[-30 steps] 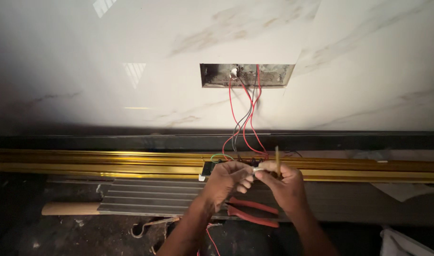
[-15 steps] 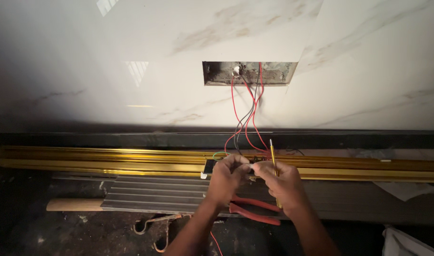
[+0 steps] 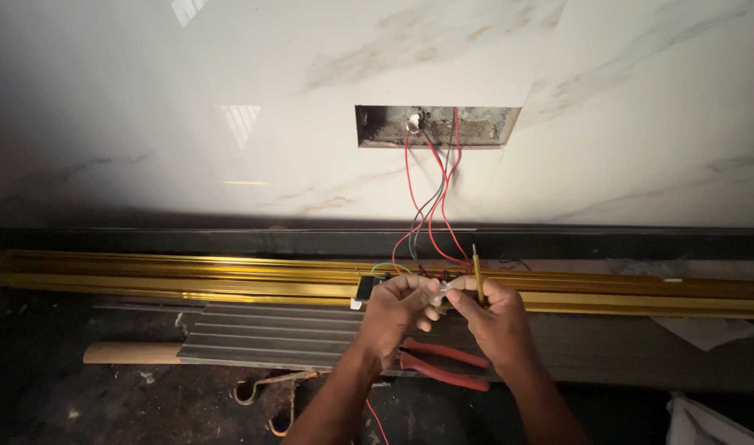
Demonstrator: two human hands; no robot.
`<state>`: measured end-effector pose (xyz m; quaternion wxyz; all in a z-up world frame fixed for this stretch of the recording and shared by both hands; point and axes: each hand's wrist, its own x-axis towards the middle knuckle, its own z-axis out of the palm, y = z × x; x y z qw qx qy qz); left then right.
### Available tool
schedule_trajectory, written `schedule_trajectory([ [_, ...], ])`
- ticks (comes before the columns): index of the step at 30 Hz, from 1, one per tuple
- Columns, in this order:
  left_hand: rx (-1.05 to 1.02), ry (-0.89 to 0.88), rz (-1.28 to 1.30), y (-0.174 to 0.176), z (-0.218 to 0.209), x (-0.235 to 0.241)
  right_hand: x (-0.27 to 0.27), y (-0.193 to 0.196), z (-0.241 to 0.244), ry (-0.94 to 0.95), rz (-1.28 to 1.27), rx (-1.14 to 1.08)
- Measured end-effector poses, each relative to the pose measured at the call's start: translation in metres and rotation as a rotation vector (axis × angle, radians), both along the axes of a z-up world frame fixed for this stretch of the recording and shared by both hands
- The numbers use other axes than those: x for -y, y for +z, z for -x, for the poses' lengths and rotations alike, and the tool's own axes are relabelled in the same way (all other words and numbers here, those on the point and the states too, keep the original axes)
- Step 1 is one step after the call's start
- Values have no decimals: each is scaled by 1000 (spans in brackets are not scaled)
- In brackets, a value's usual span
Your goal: The person connects electrical wires to a switchboard plate by hand and using pliers. They then position the plate against a wall opening and use a screwdriver to tighten screws, securing the plate to the wall.
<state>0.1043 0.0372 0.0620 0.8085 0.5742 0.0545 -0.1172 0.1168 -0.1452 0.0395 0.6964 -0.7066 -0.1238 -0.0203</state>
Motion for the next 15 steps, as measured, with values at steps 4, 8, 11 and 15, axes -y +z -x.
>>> schedule_trajectory([
  [4, 113, 35, 11, -7, 1, 2, 1, 5, 4, -41, -14, -146],
  [8, 189, 33, -67, -15, -1, 3, 0, 6, 4, -96, 19, -236],
  [11, 196, 24, -78, -14, -1, 5, 0, 5, 3, -125, 44, -197],
  [15, 175, 12, -59, -16, 3, 9, -1, -3, 3, -150, 99, -225],
])
